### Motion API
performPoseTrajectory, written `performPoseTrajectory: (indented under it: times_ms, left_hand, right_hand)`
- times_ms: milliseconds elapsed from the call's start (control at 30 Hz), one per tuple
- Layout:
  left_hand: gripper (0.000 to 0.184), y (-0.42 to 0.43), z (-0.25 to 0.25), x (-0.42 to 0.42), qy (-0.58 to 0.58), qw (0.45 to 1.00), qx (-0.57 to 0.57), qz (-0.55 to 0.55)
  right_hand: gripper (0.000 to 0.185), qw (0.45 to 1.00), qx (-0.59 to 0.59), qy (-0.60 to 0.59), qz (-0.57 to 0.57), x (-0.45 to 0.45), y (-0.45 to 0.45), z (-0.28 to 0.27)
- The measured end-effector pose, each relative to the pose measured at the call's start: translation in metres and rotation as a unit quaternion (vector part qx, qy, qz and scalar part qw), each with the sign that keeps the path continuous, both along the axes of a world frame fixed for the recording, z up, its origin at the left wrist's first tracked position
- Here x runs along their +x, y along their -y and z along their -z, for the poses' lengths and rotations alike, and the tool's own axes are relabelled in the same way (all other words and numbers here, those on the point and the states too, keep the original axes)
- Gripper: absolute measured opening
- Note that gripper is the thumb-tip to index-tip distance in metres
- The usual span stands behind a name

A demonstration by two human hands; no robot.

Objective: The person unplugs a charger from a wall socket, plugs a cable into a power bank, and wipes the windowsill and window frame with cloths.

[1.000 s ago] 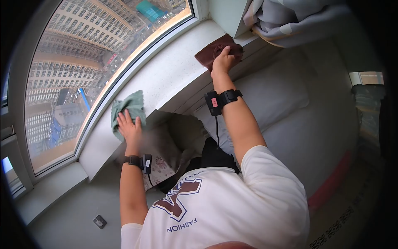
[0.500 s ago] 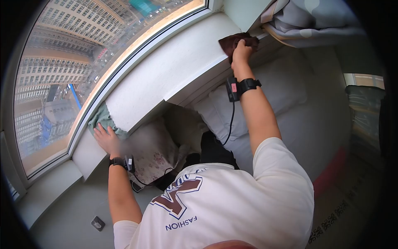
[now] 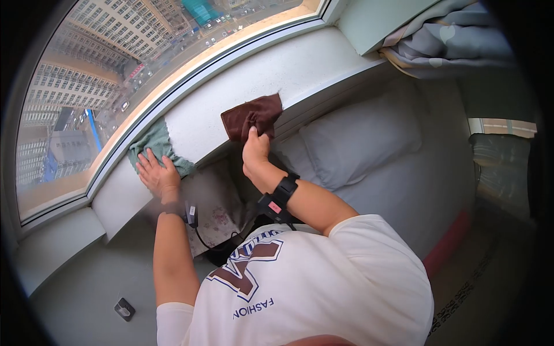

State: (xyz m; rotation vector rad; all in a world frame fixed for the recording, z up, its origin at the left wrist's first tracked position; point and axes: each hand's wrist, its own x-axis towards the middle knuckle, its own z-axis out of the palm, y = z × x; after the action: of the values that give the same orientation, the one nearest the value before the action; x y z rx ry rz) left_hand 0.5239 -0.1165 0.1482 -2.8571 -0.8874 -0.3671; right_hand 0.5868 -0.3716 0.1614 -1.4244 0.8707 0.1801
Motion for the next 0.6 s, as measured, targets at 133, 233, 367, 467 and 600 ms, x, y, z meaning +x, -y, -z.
performPoseTrajectory:
  times_ms: [133,233,367,467,600]
  left_hand:
    - [0.059,0.006,-0.001,0.003,0.007,1.000,-0.006,0.005]
    - [0.060,0.001,0.000,-0.002,0.002,1.000,0.000,-0.003]
    - [0.060,0.003,0.001,0.002,0.009,1.000,0.001,0.000]
    - [0.059,0.004,-0.001,0.001,0.007,1.000,0.008,0.002]
    - [0.059,0.004,-0.001,0.000,0.001,1.000,0.008,0.005]
  right_hand:
    - [0.023,0.963,0.267,0.023,-0.022,-0.018,0.057,-0.036]
    - [0.018,0.958,0.215,0.183,-0.047,0.025,0.110,-0.097]
    - [0.050,0.925,-0.221,0.263,-0.161,0.129,0.221,-0.097]
    - [0.072,0.795,-0.539,0.204,-0.192,0.189,0.257,-0.074]
    - [0.070,0.711,-0.631,0.029,-0.309,0.227,0.210,-0.028]
